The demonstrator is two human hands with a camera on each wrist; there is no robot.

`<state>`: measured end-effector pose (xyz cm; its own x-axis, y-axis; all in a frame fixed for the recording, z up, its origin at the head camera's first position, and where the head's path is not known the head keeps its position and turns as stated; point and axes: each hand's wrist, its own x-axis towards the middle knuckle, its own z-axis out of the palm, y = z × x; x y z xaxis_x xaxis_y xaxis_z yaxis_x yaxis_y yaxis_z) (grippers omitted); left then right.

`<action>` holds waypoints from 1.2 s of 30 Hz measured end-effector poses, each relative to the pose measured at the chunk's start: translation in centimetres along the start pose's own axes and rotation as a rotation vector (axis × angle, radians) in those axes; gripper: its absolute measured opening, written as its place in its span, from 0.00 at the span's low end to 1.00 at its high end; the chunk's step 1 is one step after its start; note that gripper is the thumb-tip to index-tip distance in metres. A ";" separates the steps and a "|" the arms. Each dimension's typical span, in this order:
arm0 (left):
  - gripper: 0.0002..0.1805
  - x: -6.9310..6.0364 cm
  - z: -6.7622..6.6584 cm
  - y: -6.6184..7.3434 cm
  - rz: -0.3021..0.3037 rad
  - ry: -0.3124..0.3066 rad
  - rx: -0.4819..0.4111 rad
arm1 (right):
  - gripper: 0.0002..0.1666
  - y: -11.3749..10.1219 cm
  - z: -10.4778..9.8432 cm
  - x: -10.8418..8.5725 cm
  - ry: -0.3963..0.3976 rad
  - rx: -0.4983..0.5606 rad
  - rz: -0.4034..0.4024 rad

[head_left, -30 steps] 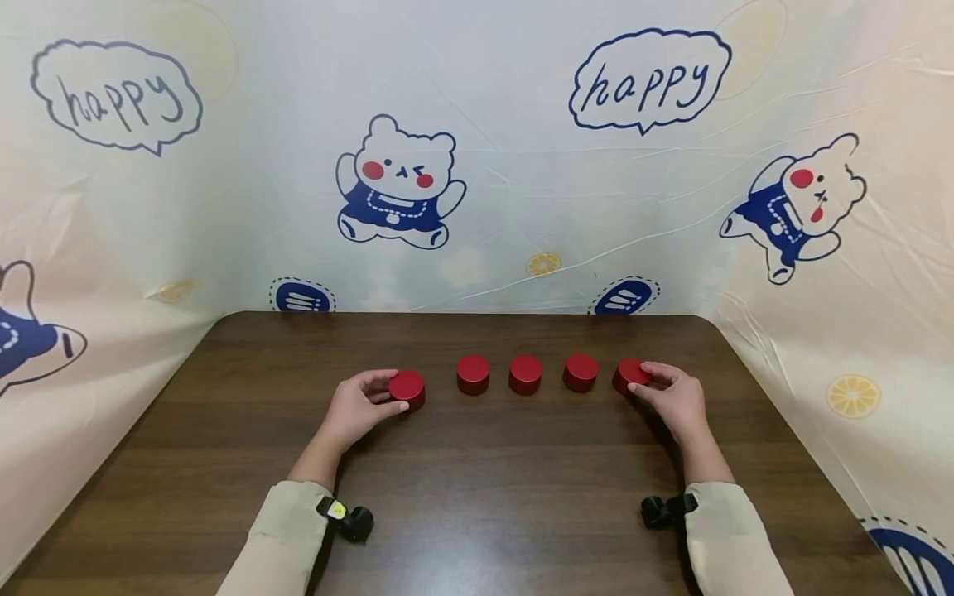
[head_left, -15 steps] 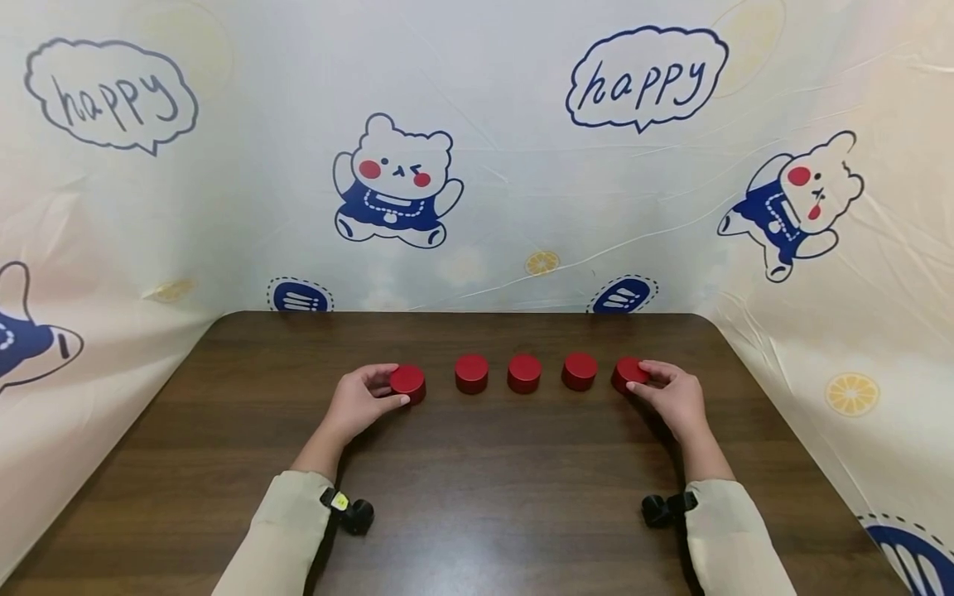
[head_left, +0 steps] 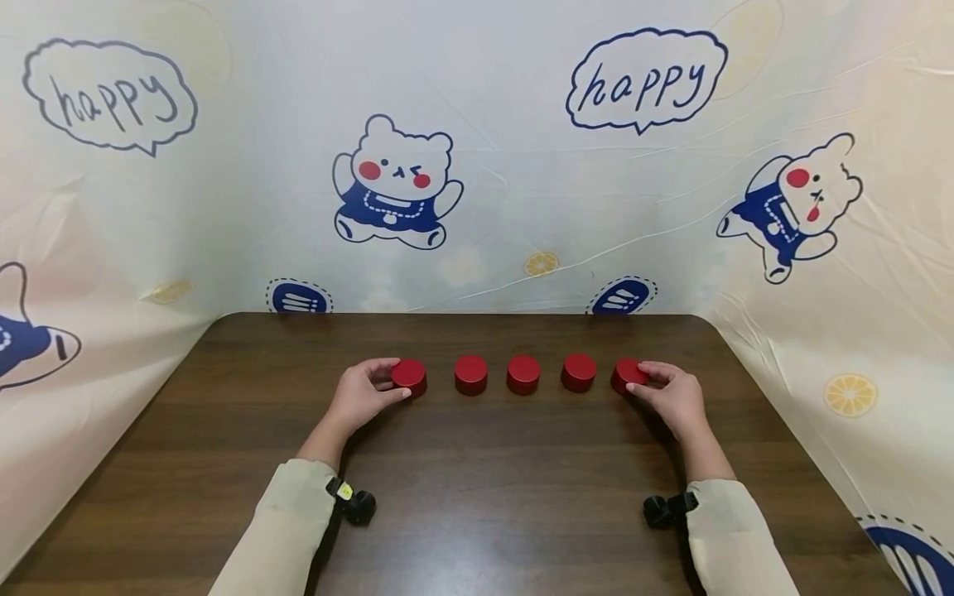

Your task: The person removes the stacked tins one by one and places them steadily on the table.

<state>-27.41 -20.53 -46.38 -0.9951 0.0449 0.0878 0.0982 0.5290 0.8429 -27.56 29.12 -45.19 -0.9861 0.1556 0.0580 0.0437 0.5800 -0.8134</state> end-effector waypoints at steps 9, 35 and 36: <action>0.32 0.6 0.0 0.1 0.001 -0.005 -0.013 | 0.29 -0.1 -0.1 0.0 -0.008 -0.006 0.008; 0.34 0.3 -0.2 0.1 -0.006 -0.023 -0.063 | 0.28 -0.3 -0.4 -0.2 -0.026 -0.079 -0.053; 0.35 0.3 -0.2 0.0 -0.006 -0.022 -0.073 | 0.28 -0.3 -0.4 -0.2 -0.025 -0.080 -0.051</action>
<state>-27.68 -20.68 -46.22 -0.9955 0.0611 0.0718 0.0921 0.4662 0.8799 -27.31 29.18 -44.72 -0.9911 0.1044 0.0828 0.0048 0.6491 -0.7607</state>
